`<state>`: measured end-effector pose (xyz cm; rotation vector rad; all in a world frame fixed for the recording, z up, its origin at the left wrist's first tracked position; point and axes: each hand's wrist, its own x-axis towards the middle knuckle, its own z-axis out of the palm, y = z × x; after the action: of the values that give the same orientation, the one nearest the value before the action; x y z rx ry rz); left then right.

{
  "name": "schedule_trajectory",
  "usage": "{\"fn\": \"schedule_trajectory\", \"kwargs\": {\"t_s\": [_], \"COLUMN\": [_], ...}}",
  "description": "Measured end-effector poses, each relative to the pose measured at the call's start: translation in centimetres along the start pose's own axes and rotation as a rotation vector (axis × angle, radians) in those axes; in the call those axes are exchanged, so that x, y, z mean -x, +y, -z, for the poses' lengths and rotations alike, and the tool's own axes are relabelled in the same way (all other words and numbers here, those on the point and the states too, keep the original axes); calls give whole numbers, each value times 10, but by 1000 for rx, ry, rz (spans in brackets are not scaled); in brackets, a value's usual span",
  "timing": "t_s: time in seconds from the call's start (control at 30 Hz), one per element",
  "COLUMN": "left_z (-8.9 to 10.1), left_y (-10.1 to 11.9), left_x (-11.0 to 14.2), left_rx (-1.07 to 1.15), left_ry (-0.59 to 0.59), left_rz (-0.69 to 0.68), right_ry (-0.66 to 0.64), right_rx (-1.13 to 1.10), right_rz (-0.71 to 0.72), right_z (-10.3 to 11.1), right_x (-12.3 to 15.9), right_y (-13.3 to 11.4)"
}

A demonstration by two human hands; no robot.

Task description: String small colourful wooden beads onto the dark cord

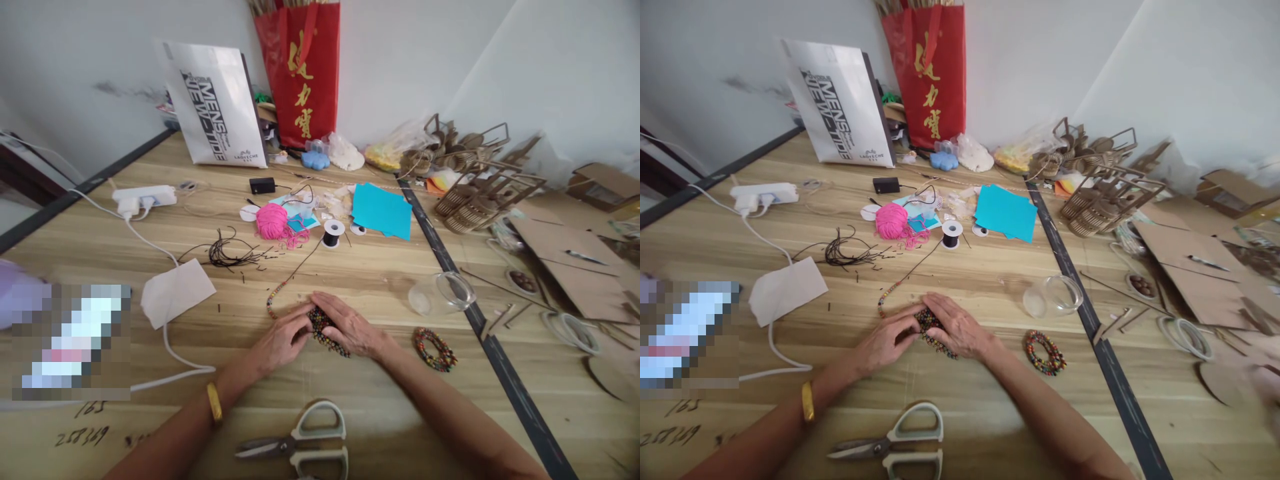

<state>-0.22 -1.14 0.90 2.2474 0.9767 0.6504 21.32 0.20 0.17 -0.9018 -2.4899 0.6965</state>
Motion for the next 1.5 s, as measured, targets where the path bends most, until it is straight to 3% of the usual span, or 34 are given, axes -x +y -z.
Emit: {"fn": "schedule_trajectory", "kwargs": {"t_s": [0.3,0.47,0.93,1.27,1.5], "left_z": [-2,2,12,21,27], "left_y": [-1,0,-7,2,7], "left_x": [4,3,-3,-3,1], "left_rx": [58,169,609,745,855], "left_ry": [-7,56,64,140,252], "left_rz": [3,37,300,321,267], "right_ry": [-6,-22,-18,44,159], "right_rx": [-18,-41,-166,-314,-186], "right_rz": [41,38,44,-47,4], "right_z": [-1,-3,2,10,2], "right_x": [2,4,3,5,4], "right_y": [-1,-3,-6,-5,-4]}}
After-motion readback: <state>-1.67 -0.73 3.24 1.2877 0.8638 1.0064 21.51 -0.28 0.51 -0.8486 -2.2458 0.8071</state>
